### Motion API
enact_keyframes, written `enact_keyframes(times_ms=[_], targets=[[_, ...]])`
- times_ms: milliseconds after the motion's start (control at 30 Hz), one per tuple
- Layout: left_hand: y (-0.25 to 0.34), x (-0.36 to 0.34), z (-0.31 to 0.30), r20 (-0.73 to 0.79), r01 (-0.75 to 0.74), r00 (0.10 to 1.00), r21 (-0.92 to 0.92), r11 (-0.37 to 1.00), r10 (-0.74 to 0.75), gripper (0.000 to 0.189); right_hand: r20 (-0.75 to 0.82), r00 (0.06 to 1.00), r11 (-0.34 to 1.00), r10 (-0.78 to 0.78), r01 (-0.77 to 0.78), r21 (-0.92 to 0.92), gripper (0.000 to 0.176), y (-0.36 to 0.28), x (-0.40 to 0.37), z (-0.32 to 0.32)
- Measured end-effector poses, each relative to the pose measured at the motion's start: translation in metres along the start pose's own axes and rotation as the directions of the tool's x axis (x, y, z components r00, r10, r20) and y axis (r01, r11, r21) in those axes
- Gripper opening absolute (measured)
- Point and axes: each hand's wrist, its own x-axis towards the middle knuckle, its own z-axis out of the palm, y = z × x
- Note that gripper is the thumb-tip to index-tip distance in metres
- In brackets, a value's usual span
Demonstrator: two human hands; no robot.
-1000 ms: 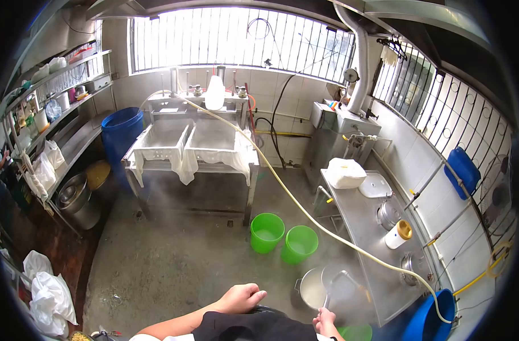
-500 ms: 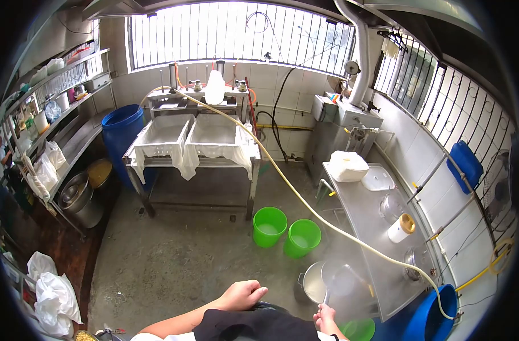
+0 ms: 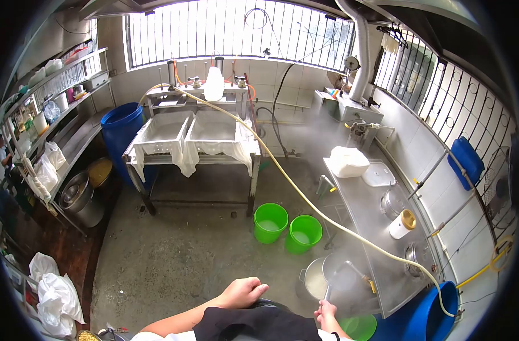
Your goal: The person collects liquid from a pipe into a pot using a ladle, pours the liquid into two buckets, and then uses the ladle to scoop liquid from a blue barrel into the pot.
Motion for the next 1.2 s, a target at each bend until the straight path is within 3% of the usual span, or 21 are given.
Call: enact_keyframes(times_ms=[1200], targets=[[-0.002,0.001,0.002,-0.012,-0.039,0.999,-0.013,0.999,0.039,0.038,-0.002,1.0,1.0,0.007,-0.007,0.021,0.013,-0.004,-0.008,0.002]])
